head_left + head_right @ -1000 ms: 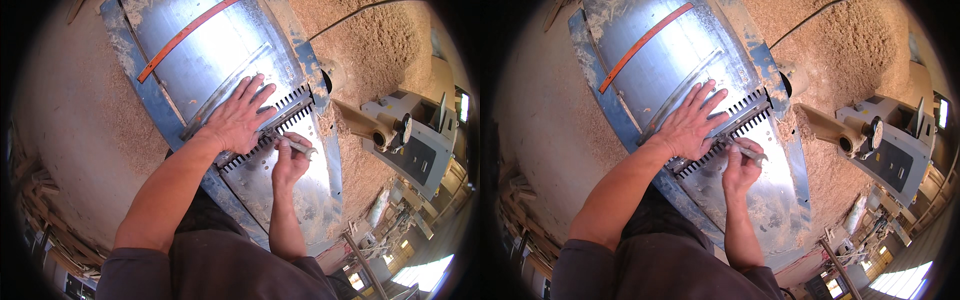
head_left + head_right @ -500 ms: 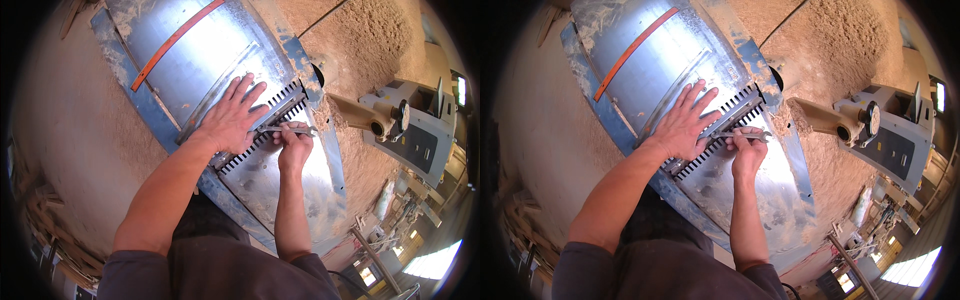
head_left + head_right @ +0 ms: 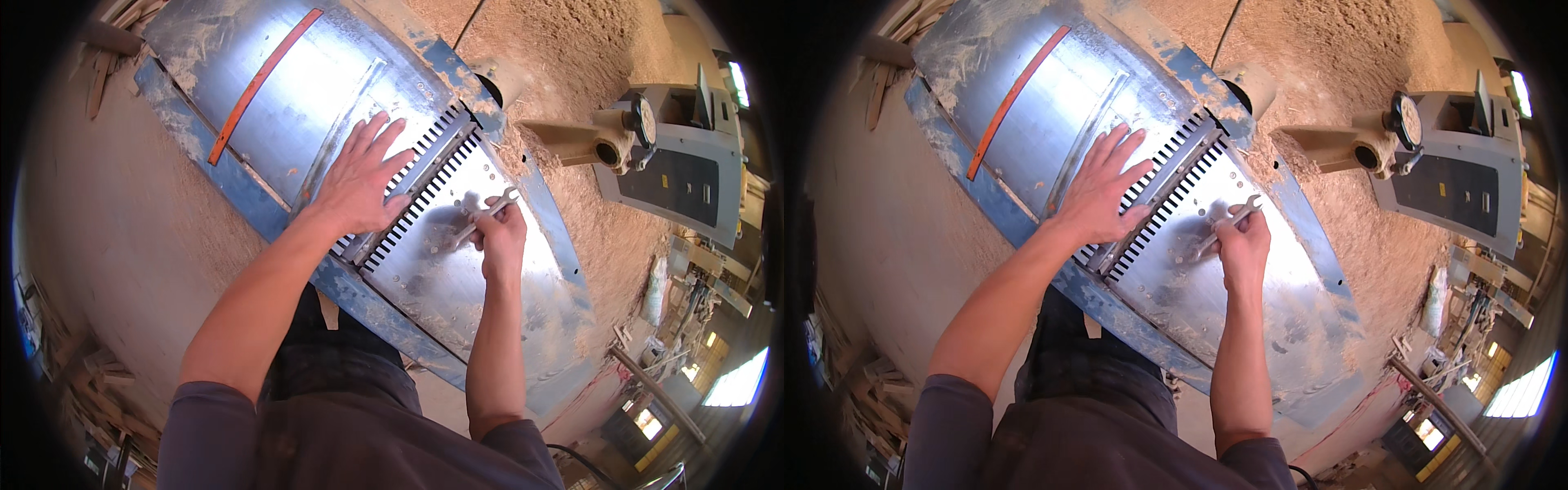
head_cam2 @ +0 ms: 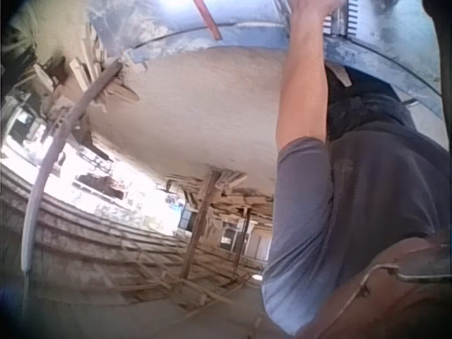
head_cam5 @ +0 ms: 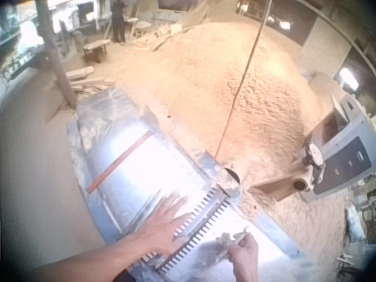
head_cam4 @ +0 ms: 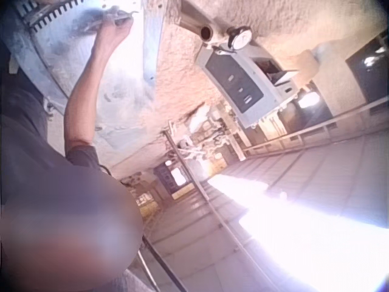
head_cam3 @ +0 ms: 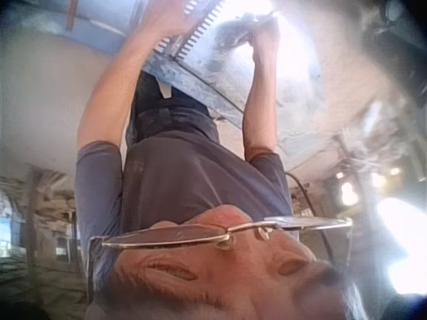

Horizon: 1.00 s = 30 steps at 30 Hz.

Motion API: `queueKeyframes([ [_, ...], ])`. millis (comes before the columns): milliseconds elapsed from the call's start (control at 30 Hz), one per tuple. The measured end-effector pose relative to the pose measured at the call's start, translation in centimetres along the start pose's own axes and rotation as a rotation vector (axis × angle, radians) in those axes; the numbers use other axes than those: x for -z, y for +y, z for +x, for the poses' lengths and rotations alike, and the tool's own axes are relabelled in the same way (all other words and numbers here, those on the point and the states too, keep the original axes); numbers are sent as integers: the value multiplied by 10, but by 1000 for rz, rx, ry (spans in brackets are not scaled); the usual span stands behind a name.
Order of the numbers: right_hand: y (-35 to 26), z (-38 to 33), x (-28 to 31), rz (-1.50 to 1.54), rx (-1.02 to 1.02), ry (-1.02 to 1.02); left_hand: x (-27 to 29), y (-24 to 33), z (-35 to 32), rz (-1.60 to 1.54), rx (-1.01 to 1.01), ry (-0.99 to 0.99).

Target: The person uses a wrench to tighten bolts on a metal machine surface, then uses a ruler to measure the gap between two metal plates. The person continues to adjust the machine using the wrench and ruler.

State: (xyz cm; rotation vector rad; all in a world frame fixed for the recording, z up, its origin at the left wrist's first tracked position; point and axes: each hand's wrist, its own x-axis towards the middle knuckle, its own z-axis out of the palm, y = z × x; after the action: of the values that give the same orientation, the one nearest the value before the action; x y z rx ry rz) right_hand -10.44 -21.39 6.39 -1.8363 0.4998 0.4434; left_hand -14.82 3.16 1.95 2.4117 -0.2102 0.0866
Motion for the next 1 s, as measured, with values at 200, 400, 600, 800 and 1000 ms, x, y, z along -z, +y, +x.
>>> queueKeyframes([
  [200,30,-35,37,-479,223,337,19,53,-88,-86,18,266],
  [400,10,14,30,-240,517,108,5,103,-168,-418,355,272],
  [600,-25,83,-20,-427,716,-22,-15,104,-177,-623,619,323],
  [800,-24,119,-39,-580,729,-79,-16,107,-171,-1092,945,385],
  [1000,-18,123,-41,-463,765,-86,-4,115,-155,-1364,1103,530],
])
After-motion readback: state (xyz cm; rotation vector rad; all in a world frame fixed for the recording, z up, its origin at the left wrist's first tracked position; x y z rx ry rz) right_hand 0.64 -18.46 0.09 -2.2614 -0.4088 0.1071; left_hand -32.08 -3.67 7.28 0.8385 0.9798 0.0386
